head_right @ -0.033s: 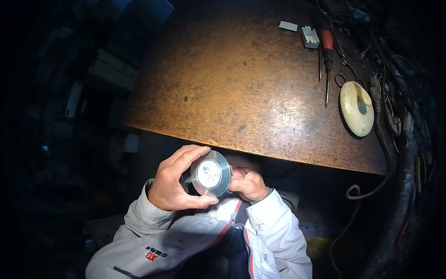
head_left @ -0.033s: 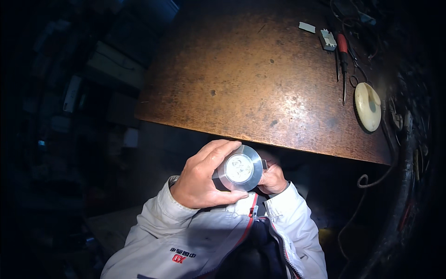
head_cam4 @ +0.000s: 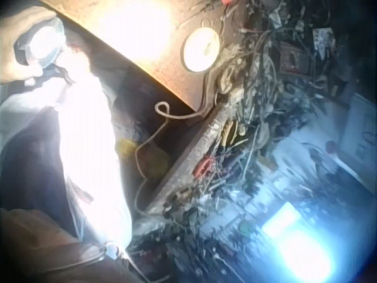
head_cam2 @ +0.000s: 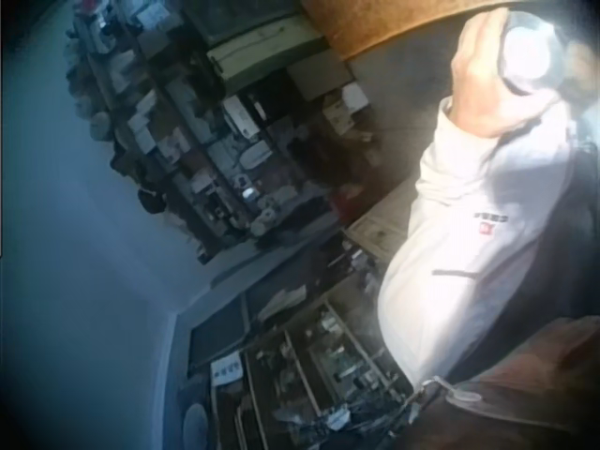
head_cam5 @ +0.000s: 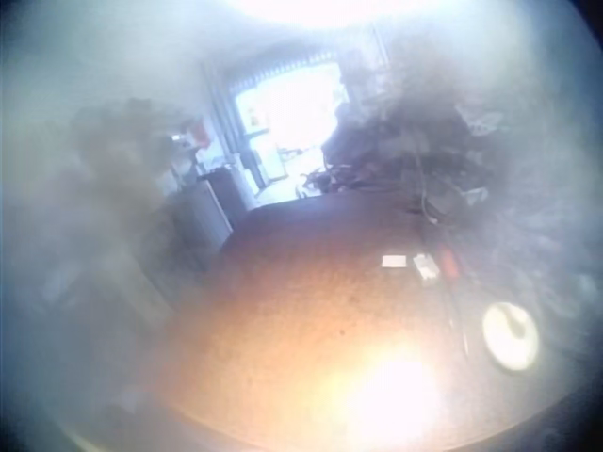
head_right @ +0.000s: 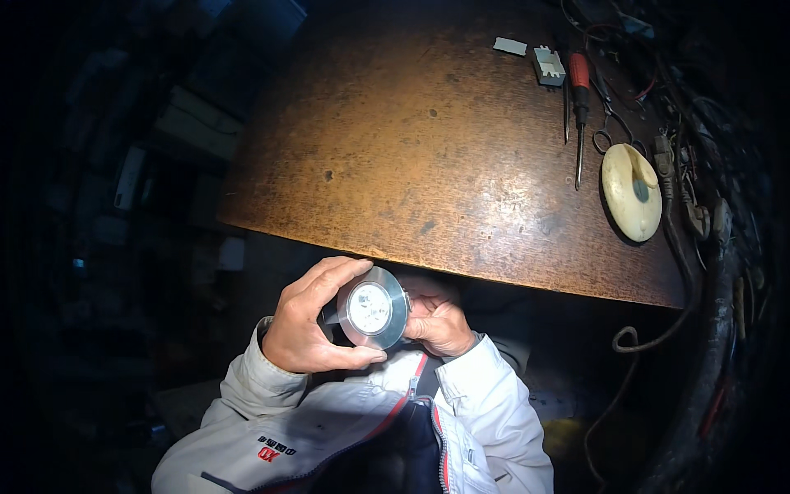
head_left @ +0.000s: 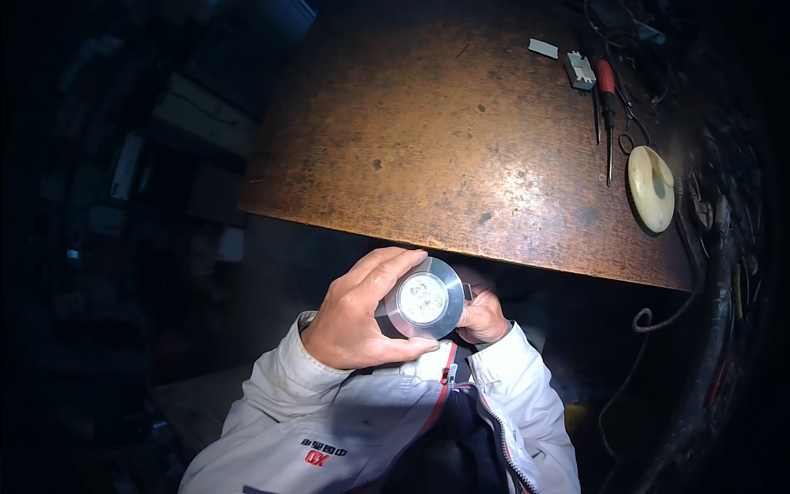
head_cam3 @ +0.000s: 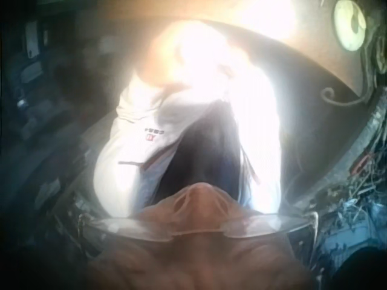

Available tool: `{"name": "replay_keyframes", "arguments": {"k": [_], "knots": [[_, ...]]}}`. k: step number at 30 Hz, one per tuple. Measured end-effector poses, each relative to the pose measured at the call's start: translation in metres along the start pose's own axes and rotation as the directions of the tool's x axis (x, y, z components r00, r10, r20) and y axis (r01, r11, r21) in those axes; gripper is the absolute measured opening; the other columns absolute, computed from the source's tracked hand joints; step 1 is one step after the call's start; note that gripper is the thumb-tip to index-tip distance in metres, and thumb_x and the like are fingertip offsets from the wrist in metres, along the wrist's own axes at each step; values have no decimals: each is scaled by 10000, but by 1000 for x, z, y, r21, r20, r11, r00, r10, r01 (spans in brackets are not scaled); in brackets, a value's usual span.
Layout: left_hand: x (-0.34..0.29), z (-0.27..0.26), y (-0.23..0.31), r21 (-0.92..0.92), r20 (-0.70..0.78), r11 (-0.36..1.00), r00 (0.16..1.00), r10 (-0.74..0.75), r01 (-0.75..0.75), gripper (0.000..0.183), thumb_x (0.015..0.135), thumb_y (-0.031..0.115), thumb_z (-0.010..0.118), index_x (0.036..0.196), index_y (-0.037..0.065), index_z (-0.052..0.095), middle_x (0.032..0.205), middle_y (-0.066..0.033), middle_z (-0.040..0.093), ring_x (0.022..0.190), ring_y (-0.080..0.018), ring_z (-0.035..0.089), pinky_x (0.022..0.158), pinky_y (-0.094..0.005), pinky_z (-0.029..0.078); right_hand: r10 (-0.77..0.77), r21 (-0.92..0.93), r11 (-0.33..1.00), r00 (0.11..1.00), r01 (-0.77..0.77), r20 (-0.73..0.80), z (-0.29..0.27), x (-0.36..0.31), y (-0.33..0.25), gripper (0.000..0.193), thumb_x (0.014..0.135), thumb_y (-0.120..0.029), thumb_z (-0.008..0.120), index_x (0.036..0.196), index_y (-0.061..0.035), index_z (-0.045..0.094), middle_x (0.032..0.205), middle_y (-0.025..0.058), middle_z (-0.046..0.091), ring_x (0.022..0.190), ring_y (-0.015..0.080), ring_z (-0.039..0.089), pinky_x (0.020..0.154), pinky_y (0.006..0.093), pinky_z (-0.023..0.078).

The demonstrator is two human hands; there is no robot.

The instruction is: The person assembles a small electronic device by connecting a green circuit board to wires, attaching a cylindrical metal component, and testing the assembly by connecting a power source. The person then secures the components together and inspects the final assembly.

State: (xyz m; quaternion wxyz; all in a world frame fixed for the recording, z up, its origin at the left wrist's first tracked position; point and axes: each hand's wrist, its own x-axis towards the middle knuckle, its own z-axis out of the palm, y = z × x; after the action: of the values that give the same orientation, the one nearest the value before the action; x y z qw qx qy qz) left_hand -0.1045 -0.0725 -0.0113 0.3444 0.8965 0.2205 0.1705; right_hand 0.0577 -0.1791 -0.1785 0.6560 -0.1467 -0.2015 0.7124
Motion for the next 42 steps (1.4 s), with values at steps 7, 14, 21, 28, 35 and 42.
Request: {"name": "replay_keyframes", "arguments": {"k": [7, 14, 21, 28, 35, 42], "knots": [[1, -1, -2, -13, 7, 998, 998, 67, -67, 931, 611, 216, 1000, 1408, -55, 602, 1310, -251, 666, 1199, -403, 684, 1036, -457, 565, 37, 125, 991, 999, -40, 24, 2, -1, 1, 842, 867, -177, 900, 1561, 52, 481, 1418, 159, 673, 1284, 251, 673, 1119, 394, 534], [0, -1, -5, -17, 7, 997, 997, 78, -78, 951, 588, 202, 1012, 1406, -61, 605, 1317, -254, 666, 1200, -388, 693, 1043, -439, 564, 38, 132, 990, 999, -39, 12, -1, -3, 2, 834, 857, -169, 898, 1553, 46, 493, 1422, 165, 667, 1283, 252, 671, 1113, 397, 539], [-5, 2, -10, -27, -12, 999, 999, 43, -43, 1012, 574, 208, 1037, 1435, -66, 580, 1299, -240, 659, 1179, -343, 698, 1024, -416, 576, -3, 75, 997, 1000, 3, 0, 4, 0, 1, 803, 845, -68, 874, 1545, 48, 497, 1511, 211, 590, 1366, 294, 614, 1178, 454, 488], [-14, 9, -15, -134, -63, 989, 995, -76, 67, 971, 586, 204, 1032, 1411, -67, 596, 1284, -234, 674, 1168, -342, 715, 1007, -403, 585, -71, 121, 990, 997, 72, -12, 4, -1, 10, 706, 886, 1, 833, 1521, 46, 525, 1480, 203, 611, 1373, 302, 609, 1174, 462, 499], [-24, 14, -29, -353, -43, 926, 986, -160, 135, 1028, 589, 150, 1020, 1462, -93, 533, 1386, -212, 594, 1256, -292, 661, 1053, -403, 566, -130, 60, 990, 991, 130, -17, 24, 1, 0, 653, 917, 54, 802, 1504, 72, 516, 1436, 187, 632, 1323, 272, 639, 1145, 425, 534], [-31, 19, -34, -603, -41, 770, 956, -292, 209, 1047, 644, 146, 1004, 1507, -104, 467, 1409, -204, 602, 1312, -296, 627, 1128, -432, 523, -76, 41, 996, 997, 77, -26, 36, 3, -10, 612, 966, -13, 794, 1493, 97, 504, 1378, 190, 660, 1274, 228, 653, 1089, 386, 563]]}}
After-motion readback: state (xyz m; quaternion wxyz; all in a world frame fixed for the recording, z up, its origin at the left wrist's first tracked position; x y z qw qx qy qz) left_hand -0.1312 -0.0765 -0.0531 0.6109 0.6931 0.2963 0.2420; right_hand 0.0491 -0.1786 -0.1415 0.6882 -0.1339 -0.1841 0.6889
